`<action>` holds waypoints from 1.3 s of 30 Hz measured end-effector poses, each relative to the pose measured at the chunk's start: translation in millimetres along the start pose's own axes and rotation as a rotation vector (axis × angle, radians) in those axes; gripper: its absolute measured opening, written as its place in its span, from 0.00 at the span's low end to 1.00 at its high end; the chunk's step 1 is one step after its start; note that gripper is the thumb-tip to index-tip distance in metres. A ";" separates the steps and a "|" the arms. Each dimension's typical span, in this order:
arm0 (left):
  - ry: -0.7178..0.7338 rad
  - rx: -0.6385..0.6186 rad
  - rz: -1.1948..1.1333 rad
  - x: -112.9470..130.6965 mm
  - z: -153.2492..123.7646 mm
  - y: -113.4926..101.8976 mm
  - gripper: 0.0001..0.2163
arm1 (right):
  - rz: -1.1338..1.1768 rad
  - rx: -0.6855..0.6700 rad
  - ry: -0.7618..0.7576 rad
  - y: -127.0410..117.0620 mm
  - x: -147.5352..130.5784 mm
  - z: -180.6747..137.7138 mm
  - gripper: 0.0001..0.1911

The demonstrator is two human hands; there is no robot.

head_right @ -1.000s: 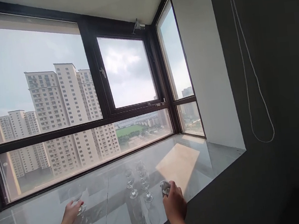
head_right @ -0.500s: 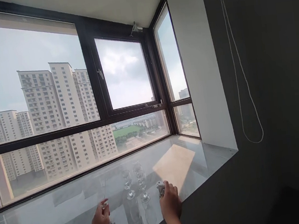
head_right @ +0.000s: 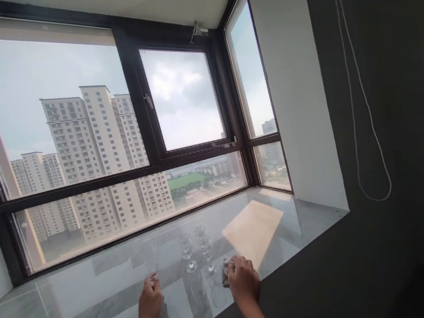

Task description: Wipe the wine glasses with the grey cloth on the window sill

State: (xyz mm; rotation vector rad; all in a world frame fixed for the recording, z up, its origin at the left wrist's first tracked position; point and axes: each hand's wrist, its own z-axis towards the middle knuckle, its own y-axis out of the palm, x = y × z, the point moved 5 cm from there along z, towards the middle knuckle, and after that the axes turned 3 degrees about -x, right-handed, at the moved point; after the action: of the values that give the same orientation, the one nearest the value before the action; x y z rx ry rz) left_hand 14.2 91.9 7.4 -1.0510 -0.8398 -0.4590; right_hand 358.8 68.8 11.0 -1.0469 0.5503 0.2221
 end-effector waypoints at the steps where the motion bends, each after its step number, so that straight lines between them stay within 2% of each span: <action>1: 0.002 0.001 0.013 1.1 0.1 -0.5 0.17 | 0.008 0.003 -0.001 -0.7 0.0 -0.9 0.14; 3: 0.006 0.002 0.040 3.7 -0.3 -1.7 0.17 | 0.038 0.011 0.008 -1.6 2.0 -3.4 0.15; 6: -0.006 -0.011 0.064 7.2 -2.4 -3.0 0.17 | 0.079 -0.003 0.007 -0.2 6.3 -7.1 0.25; 8: -0.024 -0.020 0.071 9.3 -4.3 -3.9 0.17 | 0.097 -0.028 -0.035 1.2 6.5 -9.1 0.27; 15: -0.019 -0.027 0.088 13.4 -7.6 -5.4 0.17 | 0.220 -0.050 -0.264 1.8 -5.0 -23.7 0.26; 23: -0.007 -0.026 0.100 13.0 -7.8 -5.4 0.17 | 0.356 -0.123 -0.260 6.3 -1.5 -38.6 0.26; 29: 0.000 -0.020 0.077 14.2 -9.5 -5.5 0.16 | 0.444 -0.051 -0.295 1.3 -13.3 -45.3 0.26; 31: 0.008 -0.013 0.074 13.3 -8.8 -4.6 0.16 | 0.488 -0.045 -0.349 -15.1 -31.2 -51.5 0.26; 33: 0.013 -0.006 0.079 11.9 -7.9 -3.5 0.16 | 0.532 -0.057 -0.427 -46.8 -57.7 -61.4 0.29; 36: 0.016 -0.009 0.080 9.6 -6.8 -2.3 0.17 | 0.561 -0.028 -0.659 -120.0 -106.4 -87.3 0.36; 39: 0.018 -0.026 0.068 8.4 -5.8 -1.1 0.16 | 0.557 0.123 -1.006 -194.0 -145.5 -131.2 0.35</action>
State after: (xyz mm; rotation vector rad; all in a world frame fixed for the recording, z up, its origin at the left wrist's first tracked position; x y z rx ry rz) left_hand 20.8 86.6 13.2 -1.0948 -0.7809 -0.4224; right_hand 276.4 -128.5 185.0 -0.5260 -0.0837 1.1170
